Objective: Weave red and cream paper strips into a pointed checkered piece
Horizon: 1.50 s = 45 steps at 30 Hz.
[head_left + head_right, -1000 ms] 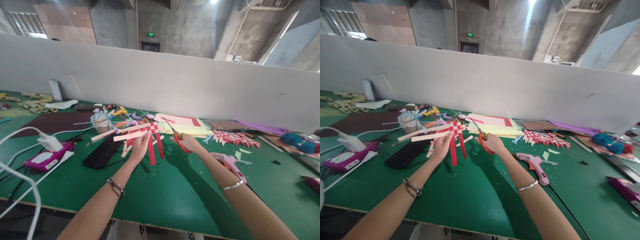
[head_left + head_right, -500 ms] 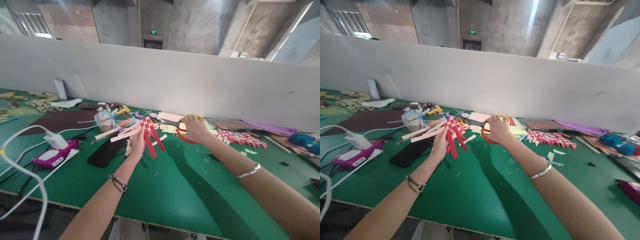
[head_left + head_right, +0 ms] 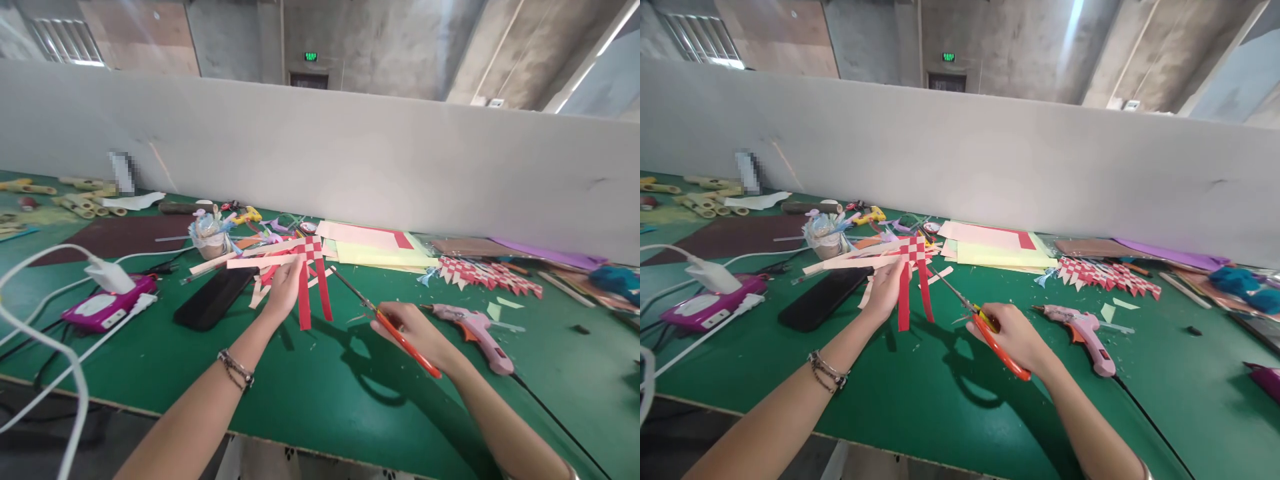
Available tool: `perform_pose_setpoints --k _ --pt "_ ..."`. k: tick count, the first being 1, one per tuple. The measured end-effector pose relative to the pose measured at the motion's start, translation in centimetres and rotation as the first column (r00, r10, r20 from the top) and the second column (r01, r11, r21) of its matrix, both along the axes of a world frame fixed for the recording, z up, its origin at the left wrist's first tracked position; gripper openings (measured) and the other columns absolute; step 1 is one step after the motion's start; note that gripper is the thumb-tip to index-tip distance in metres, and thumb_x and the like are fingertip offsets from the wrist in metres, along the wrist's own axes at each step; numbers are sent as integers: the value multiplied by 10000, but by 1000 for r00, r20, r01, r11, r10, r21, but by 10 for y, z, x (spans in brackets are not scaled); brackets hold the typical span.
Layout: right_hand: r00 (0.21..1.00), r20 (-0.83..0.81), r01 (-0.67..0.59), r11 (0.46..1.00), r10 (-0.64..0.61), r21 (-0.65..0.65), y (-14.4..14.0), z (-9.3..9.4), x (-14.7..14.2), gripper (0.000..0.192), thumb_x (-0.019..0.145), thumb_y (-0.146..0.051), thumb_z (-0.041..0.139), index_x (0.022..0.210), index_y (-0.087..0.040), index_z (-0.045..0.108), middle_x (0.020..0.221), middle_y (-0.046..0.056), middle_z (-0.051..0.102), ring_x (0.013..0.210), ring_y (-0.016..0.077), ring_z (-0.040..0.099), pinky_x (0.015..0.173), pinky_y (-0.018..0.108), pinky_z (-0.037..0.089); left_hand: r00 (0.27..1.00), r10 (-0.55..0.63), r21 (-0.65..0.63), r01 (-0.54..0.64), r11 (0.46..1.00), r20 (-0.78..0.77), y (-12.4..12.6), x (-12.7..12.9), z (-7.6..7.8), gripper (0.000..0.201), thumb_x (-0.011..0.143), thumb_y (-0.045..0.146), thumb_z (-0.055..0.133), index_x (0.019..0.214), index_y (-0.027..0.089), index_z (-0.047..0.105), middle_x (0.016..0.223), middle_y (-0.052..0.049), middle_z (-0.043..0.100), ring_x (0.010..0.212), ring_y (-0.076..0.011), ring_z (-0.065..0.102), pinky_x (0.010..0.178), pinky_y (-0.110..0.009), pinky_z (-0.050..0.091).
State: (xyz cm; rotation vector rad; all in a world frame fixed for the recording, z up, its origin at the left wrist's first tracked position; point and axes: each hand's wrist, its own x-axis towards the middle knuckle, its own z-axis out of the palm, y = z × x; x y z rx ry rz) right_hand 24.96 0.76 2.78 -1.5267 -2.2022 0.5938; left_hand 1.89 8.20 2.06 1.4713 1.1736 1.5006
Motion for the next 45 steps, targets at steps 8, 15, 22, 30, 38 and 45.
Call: perform_pose_setpoints --k 8,15,22,30,38,45 --pt "999 4 -40 997 40 -67 -6 -2 -7 400 799 -497 454 583 -201 295 558 -51 352 529 94 258 491 226 219 1000 -9 -2 9 1000 -29 -1 4 -4 563 770 674 410 471 198 372 461 35 315 444 -107 299 470 -261 253" --pt "993 -93 -86 990 76 -109 -6 -6 -4 406 819 -505 428 580 -196 319 561 -56 312 537 90 240 488 227 213 1000 -5 -30 4 1000 -26 -5 7 -3 581 734 716 413 471 206 325 443 45 261 429 -106 287 457 -263 223" --pt "989 -119 -107 988 93 -113 -6 -4 -4 407 820 -492 442 573 -190 329 553 -59 294 532 82 228 477 224 206 1000 -26 -26 26 999 -3 -7 8 -3 573 732 691 447 474 206 283 454 50 246 435 -99 271 456 -256 213" --pt "985 -147 -109 988 92 -113 -6 -7 -2 428 809 -494 471 566 -191 293 545 -65 245 527 74 192 463 220 179 999 -41 -13 41 999 -2 -7 9 -4 559 758 669 441 481 194 337 449 51 286 431 -93 288 454 -247 228" --pt "987 -141 -98 989 82 -114 -7 -7 -2 422 817 -504 447 571 -191 308 543 -64 254 521 73 196 461 220 183 995 -88 -7 88 996 43 -7 11 -5 551 765 660 445 488 186 395 446 56 281 400 -82 263 419 -239 222" --pt "987 -143 -92 988 74 -127 -7 -6 -2 424 812 -509 452 572 -190 312 546 -64 253 528 75 199 466 222 185 990 -137 -20 138 990 42 -7 9 -6 508 804 607 430 571 171 546 422 53 288 391 -87 294 415 -229 234"
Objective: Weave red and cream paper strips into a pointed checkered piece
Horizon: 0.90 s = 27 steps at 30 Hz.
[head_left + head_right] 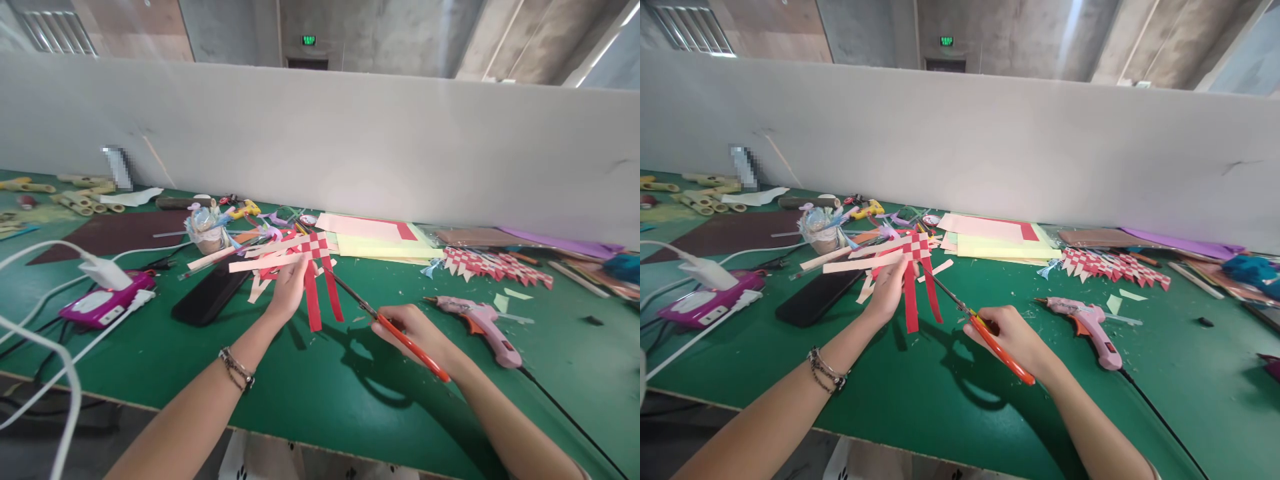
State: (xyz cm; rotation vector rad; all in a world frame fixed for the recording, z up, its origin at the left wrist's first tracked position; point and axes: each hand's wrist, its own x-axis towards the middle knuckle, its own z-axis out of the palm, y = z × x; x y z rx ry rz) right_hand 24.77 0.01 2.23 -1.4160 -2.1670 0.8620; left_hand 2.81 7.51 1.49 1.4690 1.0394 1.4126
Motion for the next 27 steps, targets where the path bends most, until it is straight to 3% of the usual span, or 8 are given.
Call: perform_pose_setpoints --k 8,15,22,27 --pt "1000 -2 19 1000 -19 11 1 -1 5 399 804 -486 476 577 -186 344 552 -62 263 526 73 216 457 218 189 982 96 -47 -89 995 161 5 1 1 320 727 462 568 599 185 471 501 56 340 422 -69 309 393 -192 215" --pt "999 35 40 999 -41 13 1 3 8 408 800 -475 488 569 -183 321 552 -63 251 528 71 210 466 227 181 986 98 8 -100 995 138 7 -3 3 298 771 341 528 557 179 396 513 57 326 424 -58 279 403 -188 222" --pt "995 77 66 997 -69 45 3 2 11 403 803 -480 482 574 -184 335 549 -65 262 530 73 215 469 220 193 988 111 24 -114 993 103 10 -5 -1 313 771 365 554 551 179 430 507 53 356 439 -67 326 402 -184 250" --pt "986 157 34 996 -47 86 3 1 13 371 797 -488 489 634 -203 316 584 -58 354 527 84 278 486 218 251 981 145 32 -150 988 130 13 -6 -1 350 764 418 569 539 173 459 501 43 391 433 -64 333 397 -187 258"
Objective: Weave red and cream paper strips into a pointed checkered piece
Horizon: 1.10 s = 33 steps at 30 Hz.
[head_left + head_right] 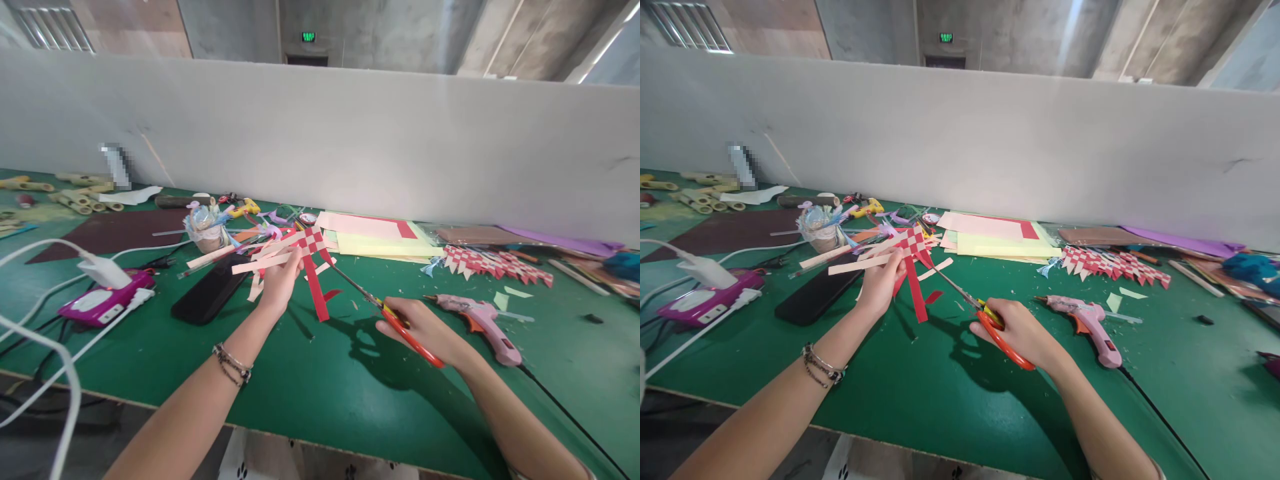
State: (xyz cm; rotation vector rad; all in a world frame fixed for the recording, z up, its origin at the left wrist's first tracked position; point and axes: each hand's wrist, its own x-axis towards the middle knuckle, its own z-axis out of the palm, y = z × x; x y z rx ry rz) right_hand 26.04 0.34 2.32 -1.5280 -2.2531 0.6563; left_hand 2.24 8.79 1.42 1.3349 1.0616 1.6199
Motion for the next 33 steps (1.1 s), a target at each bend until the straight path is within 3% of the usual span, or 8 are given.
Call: perform_pose_setpoints --k 5,11,16,33 --pt "998 51 -31 999 30 34 -4 2 -5 359 800 -522 466 708 -219 296 707 -17 446 579 113 361 536 242 327 1000 26 30 -26 999 -14 -1 -1 2 325 760 408 584 557 168 504 505 36 417 430 -64 333 392 -188 252" --pt "996 66 -70 996 66 57 -3 0 -9 397 793 -550 460 653 -213 303 641 -25 422 536 106 327 514 237 274 993 -2 52 8 999 -116 -6 -2 4 322 778 405 559 561 171 517 517 27 457 451 -72 371 422 -186 290" --pt "996 72 -55 994 49 89 -3 0 -14 427 767 -565 502 624 -204 323 613 -29 429 519 92 302 494 224 239 994 -69 -2 69 998 -84 -8 1 1 352 792 416 548 545 172 489 453 48 394 378 -55 297 369 -188 211" --pt "997 20 -76 995 75 70 -2 -4 -16 459 768 -571 496 571 -192 328 549 -54 342 520 81 221 487 224 200 998 -57 1 57 998 -11 -17 11 10 324 745 423 592 581 167 480 516 49 465 348 -30 356 346 -170 268"
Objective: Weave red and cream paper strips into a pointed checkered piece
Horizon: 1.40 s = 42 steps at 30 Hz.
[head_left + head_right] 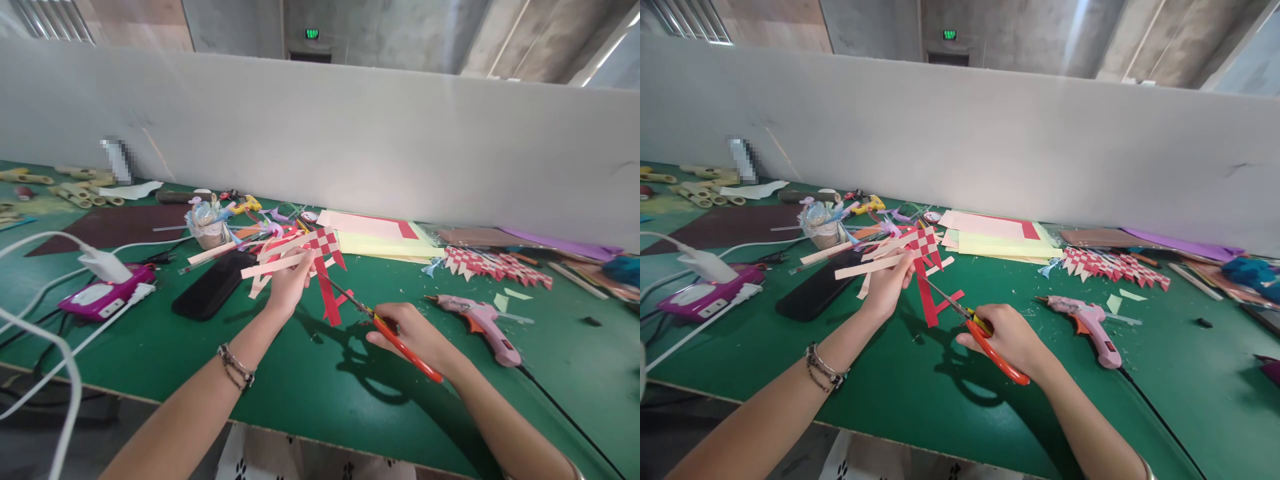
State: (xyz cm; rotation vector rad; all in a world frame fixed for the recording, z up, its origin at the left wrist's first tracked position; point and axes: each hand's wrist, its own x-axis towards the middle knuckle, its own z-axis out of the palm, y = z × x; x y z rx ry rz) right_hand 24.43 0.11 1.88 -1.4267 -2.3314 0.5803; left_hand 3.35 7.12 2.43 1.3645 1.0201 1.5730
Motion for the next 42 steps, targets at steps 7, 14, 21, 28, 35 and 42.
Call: perform_pose_setpoints --k 7,14,21,28,35,42 --pt "1000 -1 15 1000 -15 -13 -1 1 0 466 767 -565 502 566 -194 304 547 -57 317 526 84 208 481 224 195 999 -25 -5 25 1000 30 0 2 -3 326 754 424 586 594 175 449 503 61 422 380 -39 344 373 -177 259" --pt "1000 -19 0 1000 -1 -21 1 -2 2 465 776 -554 496 551 -193 309 536 -62 283 527 84 191 473 227 187 996 -19 -46 23 999 87 3 3 -9 320 743 441 611 629 183 459 476 80 295 420 -58 271 410 -194 219" --pt "999 -24 21 999 -22 -38 0 -2 2 488 762 -578 499 553 -196 277 533 -65 258 533 84 180 471 226 181 989 -22 -117 40 992 148 0 6 -7 331 714 458 638 644 184 465 475 83 272 422 -61 242 401 -202 186" --pt "998 -34 47 997 -49 -53 0 -2 3 485 755 -560 522 554 -196 271 527 -72 234 531 79 162 461 225 166 983 -15 -133 40 990 181 -1 7 -7 328 707 433 651 626 179 461 507 78 294 436 -56 258 413 -197 217" --pt "997 -4 73 996 -74 -47 -1 0 2 471 765 -544 515 553 -193 283 513 -70 271 521 75 177 453 217 182 986 0 -111 19 994 168 2 6 -9 375 717 446 632 585 183 399 497 75 283 439 -59 262 419 -198 229" --pt "991 -6 135 991 -135 21 3 -1 4 427 765 -520 505 568 -203 296 506 -66 323 481 73 239 444 214 219 986 107 -88 -96 991 125 9 -2 -11 333 738 447 610 624 181 446 519 70 299 446 -62 282 421 -192 252"
